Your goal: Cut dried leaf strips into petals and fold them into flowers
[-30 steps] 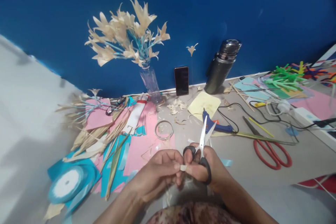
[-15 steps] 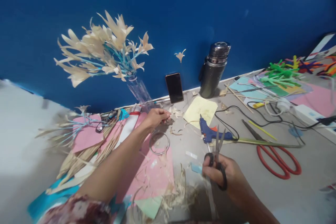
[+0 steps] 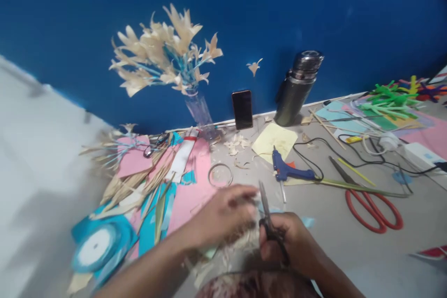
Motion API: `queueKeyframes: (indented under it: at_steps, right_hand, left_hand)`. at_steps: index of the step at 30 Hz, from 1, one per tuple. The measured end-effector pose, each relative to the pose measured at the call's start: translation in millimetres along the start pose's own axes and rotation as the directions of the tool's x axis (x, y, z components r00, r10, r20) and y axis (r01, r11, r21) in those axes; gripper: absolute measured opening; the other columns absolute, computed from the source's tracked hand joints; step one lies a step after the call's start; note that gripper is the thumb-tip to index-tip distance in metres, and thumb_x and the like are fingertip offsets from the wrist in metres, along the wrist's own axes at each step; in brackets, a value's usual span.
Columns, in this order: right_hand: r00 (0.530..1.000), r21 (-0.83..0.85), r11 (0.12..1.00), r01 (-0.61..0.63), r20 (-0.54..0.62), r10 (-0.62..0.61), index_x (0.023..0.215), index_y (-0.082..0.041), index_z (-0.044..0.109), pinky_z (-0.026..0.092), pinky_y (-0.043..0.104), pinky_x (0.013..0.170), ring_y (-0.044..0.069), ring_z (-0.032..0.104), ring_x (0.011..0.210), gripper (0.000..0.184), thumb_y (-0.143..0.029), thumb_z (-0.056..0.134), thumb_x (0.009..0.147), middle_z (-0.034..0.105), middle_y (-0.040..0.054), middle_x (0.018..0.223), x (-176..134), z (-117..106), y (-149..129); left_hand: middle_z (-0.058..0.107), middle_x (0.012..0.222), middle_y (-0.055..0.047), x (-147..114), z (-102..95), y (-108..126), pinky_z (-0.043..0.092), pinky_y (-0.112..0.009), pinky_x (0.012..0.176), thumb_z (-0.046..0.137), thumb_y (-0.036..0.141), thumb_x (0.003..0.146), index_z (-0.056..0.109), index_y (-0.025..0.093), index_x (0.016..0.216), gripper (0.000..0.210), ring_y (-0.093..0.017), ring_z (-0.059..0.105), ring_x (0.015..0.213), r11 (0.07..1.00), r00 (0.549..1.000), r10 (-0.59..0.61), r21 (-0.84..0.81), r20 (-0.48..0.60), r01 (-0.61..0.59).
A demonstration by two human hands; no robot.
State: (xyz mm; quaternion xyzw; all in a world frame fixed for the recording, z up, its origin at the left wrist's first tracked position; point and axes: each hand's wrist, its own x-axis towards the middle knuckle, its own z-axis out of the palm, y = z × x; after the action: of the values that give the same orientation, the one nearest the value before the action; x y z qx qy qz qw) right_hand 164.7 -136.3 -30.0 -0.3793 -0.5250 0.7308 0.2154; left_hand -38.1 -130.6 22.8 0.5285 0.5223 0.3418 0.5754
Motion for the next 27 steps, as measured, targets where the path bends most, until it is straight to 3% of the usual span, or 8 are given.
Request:
queueKeyframes:
  at_steps: [2,6,12,18,21,23,25,27]
  right_hand:
    - [0.989,-0.038,0.996,0.081,0.128,-0.075,0.058,-0.019,0.069,0.044,0.025,0.058,0.017,0.058,0.062,0.014,-0.025,0.077,0.068,0.064,0.0006,0.063,-1.6,10.3,-5.5]
    - [0.976,0.011,1.0,0.026,0.215,-0.027,0.063,-0.02,0.073,0.048,0.027,0.059,0.02,0.063,0.065,0.013,-0.028,0.079,0.071,0.067,0.0016,0.066,-5.3,24.0,-5.8]
    - [0.958,0.116,0.991,-0.064,0.286,0.028,0.079,-0.021,0.077,0.053,0.032,0.062,0.024,0.067,0.066,0.037,-0.055,0.083,0.066,0.071,0.0054,0.071,-19.1,24.0,15.9]
    - [0.984,0.187,0.982,-0.002,0.177,-0.032,0.077,-0.017,0.074,0.042,0.026,0.049,0.015,0.051,0.048,0.067,-0.077,0.081,0.047,0.063,0.0034,0.056,-37.2,19.0,27.4]
    - [0.995,0.266,0.962,0.056,-0.1,-0.03,0.074,-0.016,0.074,0.038,0.025,0.049,0.013,0.048,0.051,0.058,-0.065,0.089,0.048,0.061,0.0026,0.056,-42.7,7.0,32.8]
    - [0.974,0.325,0.942,0.086,-0.224,-0.012,0.076,-0.018,0.076,0.038,0.025,0.05,0.013,0.048,0.054,0.053,-0.06,0.091,0.049,0.061,0.0028,0.061,-46.2,-5.1,36.8]
    - [0.966,0.363,0.927,0.098,-0.258,-0.002,0.078,-0.02,0.077,0.039,0.026,0.051,0.014,0.047,0.056,0.051,-0.058,0.092,0.049,0.062,0.0032,0.066,-49.9,-16.4,40.3]
    - [0.967,0.369,0.923,0.11,-0.254,-0.013,0.081,-0.022,0.078,0.04,0.028,0.053,0.013,0.045,0.056,0.049,-0.056,0.093,0.049,0.063,0.0042,0.073,-52.8,-23.3,42.5]
  left_hand:
    - [0.068,0.119,-0.014,-31.9,26.0,-12.1,0.051,-0.033,0.079,0.072,0.041,0.08,0.079,0.022,0.105,0.032,-0.026,0.066,0.095,0.979,0.995,0.004,-0.205,0.095,0.016]
    - [0.068,0.117,-0.016,-64.2,48.8,-29.6,0.05,-0.035,0.079,0.074,0.047,0.078,0.082,0.019,0.08,0.029,-0.028,0.065,0.095,0.896,0.998,-0.04,-0.445,-0.047,0.015]
    - [0.072,0.088,-0.014,-79.4,64.4,-30.3,0.036,-0.024,0.046,0.074,0.052,0.075,0.083,0.018,0.08,0.036,-0.017,0.061,0.06,0.874,0.996,-0.081,-0.482,-0.022,0.061]
    - [0.072,0.09,-0.011,-77.5,67.9,-29.4,0.045,-0.026,0.057,0.073,0.052,0.077,0.076,0.016,0.107,0.047,-0.017,0.065,0.063,0.847,0.998,-0.011,-0.53,0.057,0.04]
    - [0.071,0.105,-0.009,-83.7,34.9,-33.3,0.048,-0.028,0.073,0.077,0.033,0.074,0.072,0.02,0.109,0.037,-0.019,0.066,0.083,0.962,0.964,0.017,-0.257,-0.266,-0.088]
    - [0.069,0.089,-0.006,-92.8,7.1,-40.2,0.045,-0.028,0.068,0.067,0.028,0.081,0.07,0.018,0.084,0.011,-0.017,0.062,0.073,0.996,0.827,0.045,0.088,-0.56,0.005]
    - [0.066,0.082,-0.005,-103.1,-15.5,-50.2,0.041,-0.029,0.068,0.059,0.025,0.083,0.066,0.019,0.074,0.013,-0.018,0.058,0.072,0.902,0.748,0.116,0.385,-0.653,0.196]
    - [0.064,0.079,-0.005,-111.4,-27.4,-61.3,0.037,-0.03,0.067,0.059,0.03,0.084,0.065,0.019,0.074,0.016,-0.021,0.057,0.076,0.76,0.759,0.107,0.545,-0.642,0.354]
